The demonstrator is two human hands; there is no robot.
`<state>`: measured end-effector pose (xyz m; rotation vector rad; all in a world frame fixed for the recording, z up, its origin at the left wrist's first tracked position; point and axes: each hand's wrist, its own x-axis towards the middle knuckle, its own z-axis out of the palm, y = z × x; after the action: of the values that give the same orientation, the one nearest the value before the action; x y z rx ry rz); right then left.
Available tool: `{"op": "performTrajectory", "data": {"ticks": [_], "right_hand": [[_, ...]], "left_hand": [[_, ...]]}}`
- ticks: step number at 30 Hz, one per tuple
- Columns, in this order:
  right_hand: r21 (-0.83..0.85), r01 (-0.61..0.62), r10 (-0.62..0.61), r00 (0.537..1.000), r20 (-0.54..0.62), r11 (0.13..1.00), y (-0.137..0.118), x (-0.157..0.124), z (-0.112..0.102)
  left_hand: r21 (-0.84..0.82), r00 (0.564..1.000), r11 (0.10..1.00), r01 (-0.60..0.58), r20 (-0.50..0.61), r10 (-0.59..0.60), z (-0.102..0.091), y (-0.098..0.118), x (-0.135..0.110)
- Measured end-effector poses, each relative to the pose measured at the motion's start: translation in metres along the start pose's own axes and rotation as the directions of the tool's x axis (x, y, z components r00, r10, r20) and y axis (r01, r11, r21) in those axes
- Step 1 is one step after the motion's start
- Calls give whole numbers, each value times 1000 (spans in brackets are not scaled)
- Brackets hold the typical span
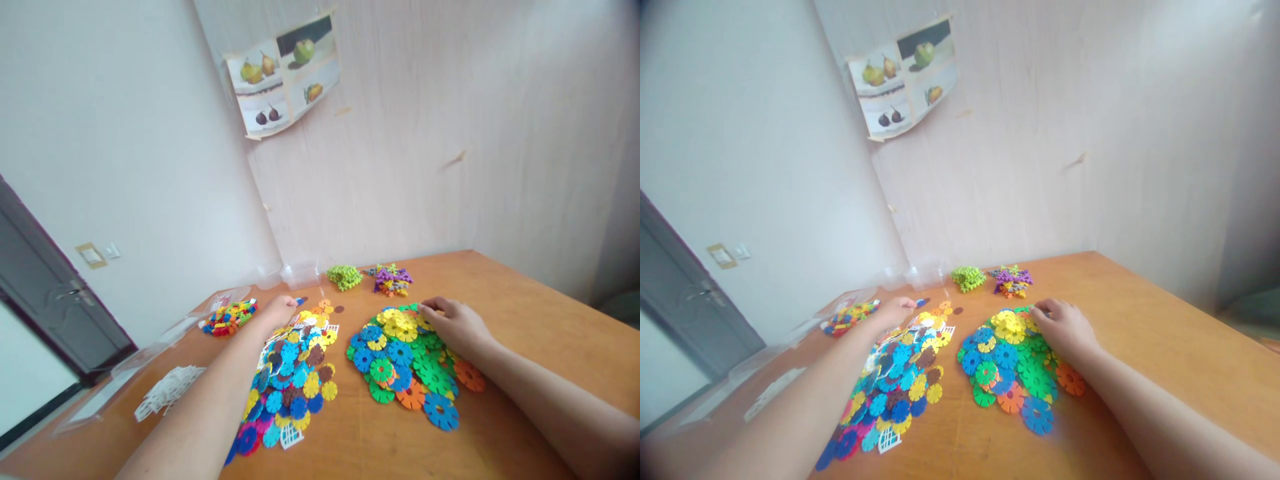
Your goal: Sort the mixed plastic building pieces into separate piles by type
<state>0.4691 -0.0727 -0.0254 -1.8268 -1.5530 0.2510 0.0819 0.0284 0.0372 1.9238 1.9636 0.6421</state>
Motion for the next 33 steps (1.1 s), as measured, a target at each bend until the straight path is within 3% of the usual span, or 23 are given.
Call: {"op": "performTrajectory", "data": {"ticks": [5, 14, 26, 33], "right_hand": [[7, 0, 0, 1000, -3, 1000, 1, 0, 0], [-11, 4, -4, 1000, 4, 1000, 0, 1, 0], [-12, -13, 13, 1000, -4, 1000, 1, 1, 1], [-25, -2, 2, 1000, -7, 1000, 3, 2, 2]], "left_hand": [[-53, 993, 997, -48, 107, 53, 13, -1, 1], [-48, 989, 998, -50, 134, 56, 31, -9, 14], [-52, 997, 997, -56, 51, 58, 9, -11, 2], [-103, 998, 993, -62, 2, 62, 1, -23, -8]]}}
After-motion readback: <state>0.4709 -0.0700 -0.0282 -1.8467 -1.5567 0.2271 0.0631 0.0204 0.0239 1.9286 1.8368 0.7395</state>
